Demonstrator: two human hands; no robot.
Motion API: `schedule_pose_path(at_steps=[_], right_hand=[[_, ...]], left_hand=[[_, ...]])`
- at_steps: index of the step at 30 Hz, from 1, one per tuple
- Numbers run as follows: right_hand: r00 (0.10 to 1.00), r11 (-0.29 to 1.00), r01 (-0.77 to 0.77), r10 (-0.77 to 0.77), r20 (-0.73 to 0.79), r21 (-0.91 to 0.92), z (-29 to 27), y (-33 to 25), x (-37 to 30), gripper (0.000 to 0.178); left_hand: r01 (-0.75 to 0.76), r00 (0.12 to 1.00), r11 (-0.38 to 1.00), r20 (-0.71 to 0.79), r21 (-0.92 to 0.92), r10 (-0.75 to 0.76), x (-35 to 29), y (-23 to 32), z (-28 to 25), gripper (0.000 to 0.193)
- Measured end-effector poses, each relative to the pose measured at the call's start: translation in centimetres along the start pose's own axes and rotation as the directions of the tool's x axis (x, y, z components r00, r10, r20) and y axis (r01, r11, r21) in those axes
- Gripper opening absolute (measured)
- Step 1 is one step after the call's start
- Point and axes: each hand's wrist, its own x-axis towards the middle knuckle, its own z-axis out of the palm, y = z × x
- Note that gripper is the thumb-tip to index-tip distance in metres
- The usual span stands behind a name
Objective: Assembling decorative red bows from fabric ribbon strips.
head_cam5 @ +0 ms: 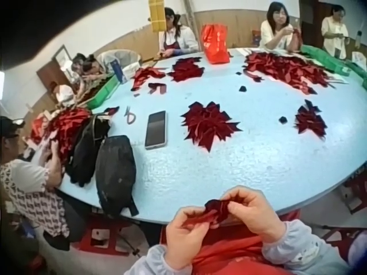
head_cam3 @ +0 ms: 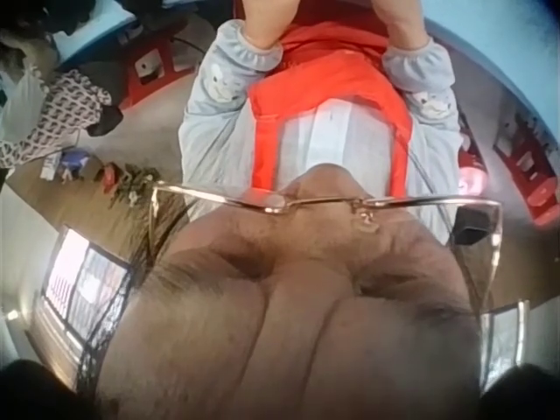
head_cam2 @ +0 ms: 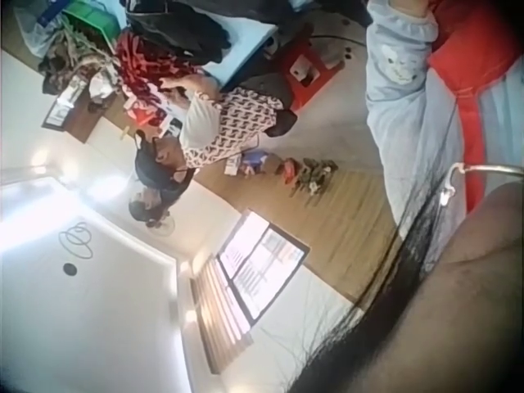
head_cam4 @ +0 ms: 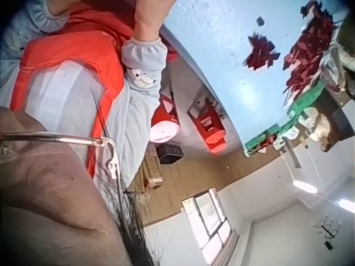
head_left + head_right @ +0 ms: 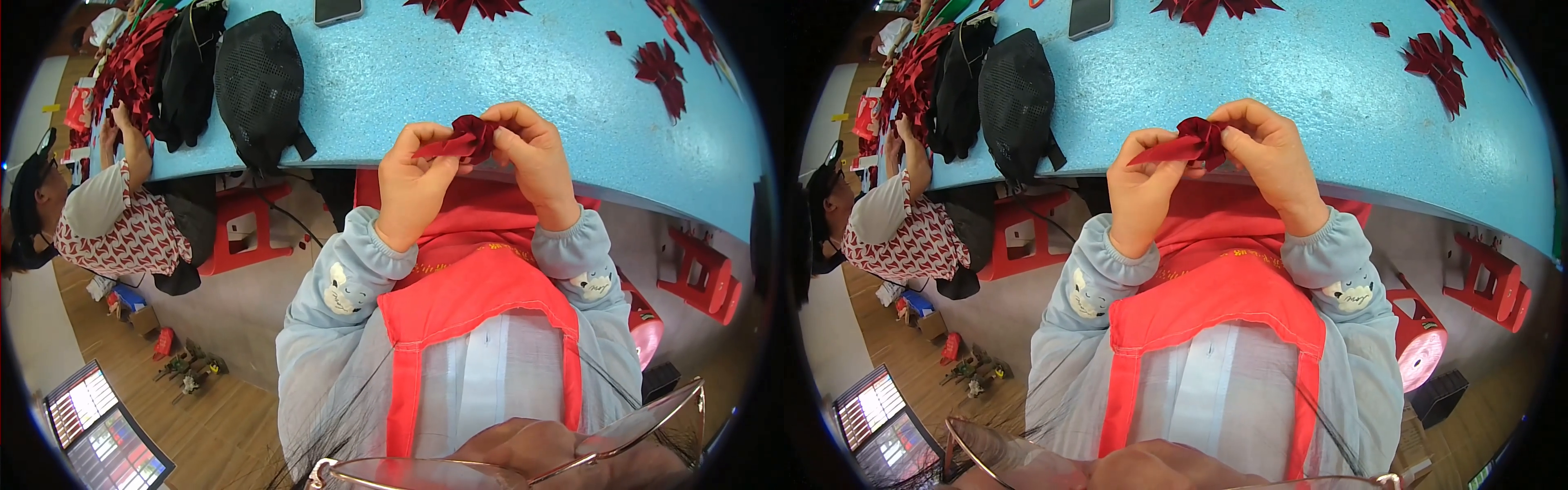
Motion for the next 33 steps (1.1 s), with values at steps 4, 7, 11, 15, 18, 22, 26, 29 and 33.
schedule_pose_path(at_steps=[4,7,11,15,18,22,26,29,33], right_hand=[[1.000,1.000,-0.018,0.017,-0.026,-0.018,0.1,0.0,-0.1,0.020],[0.999,0.999,-0.047,0.046,-0.027,-0.011,-0.1,0.2,-0.1,0.020],[0.997,0.997,-0.076,0.076,0.007,0.015,-0.2,0.2,0.0,0.020],[0.998,0.994,-0.056,0.052,0.048,0.094,-0.2,0.4,-0.2,0.018],[0.997,0.981,-0.030,0.015,0.078,0.194,-0.4,1.4,-0.3,0.016],[0.995,0.968,0.010,-0.033,0.090,0.249,-0.7,1.9,-0.5,0.016],[0.989,0.913,-0.034,-0.027,0.144,0.406,-0.8,2.1,-0.7,0.019],[0.985,0.906,0.022,-0.092,0.145,0.423,-0.8,3.0,-0.5,0.019],[0.977,0.916,0.083,-0.153,0.150,0.393,-1.0,3.0,-0.6,0.018]], left_hand=[[0.068,0.998,0.997,0.008,0.021,-0.068,0.1,-0.1,-0.6,0.016],[0.066,0.998,0.998,0.012,0.023,-0.066,0.1,-0.5,-0.9,0.015],[0.090,0.996,0.996,-0.014,0.017,-0.089,0.3,-0.8,-1.2,0.014],[-0.215,0.975,0.941,-0.003,0.261,0.224,0.2,-1.9,-1.7,0.015],[-0.558,0.782,0.461,0.251,0.690,0.571,-0.5,0.1,-1.2,0.021],[-0.772,0.526,0.120,0.523,0.624,0.670,-0.3,0.3,-1.7,0.025],[-0.844,0.373,-0.058,0.660,0.534,0.652,-0.2,0.1,-1.8,0.029],[-0.857,0.366,-0.039,0.662,0.513,0.653,-0.5,0.0,-1.5,0.033],[-0.872,0.349,-0.019,0.649,0.488,0.677,-0.2,-0.4,-1.7,0.030]])
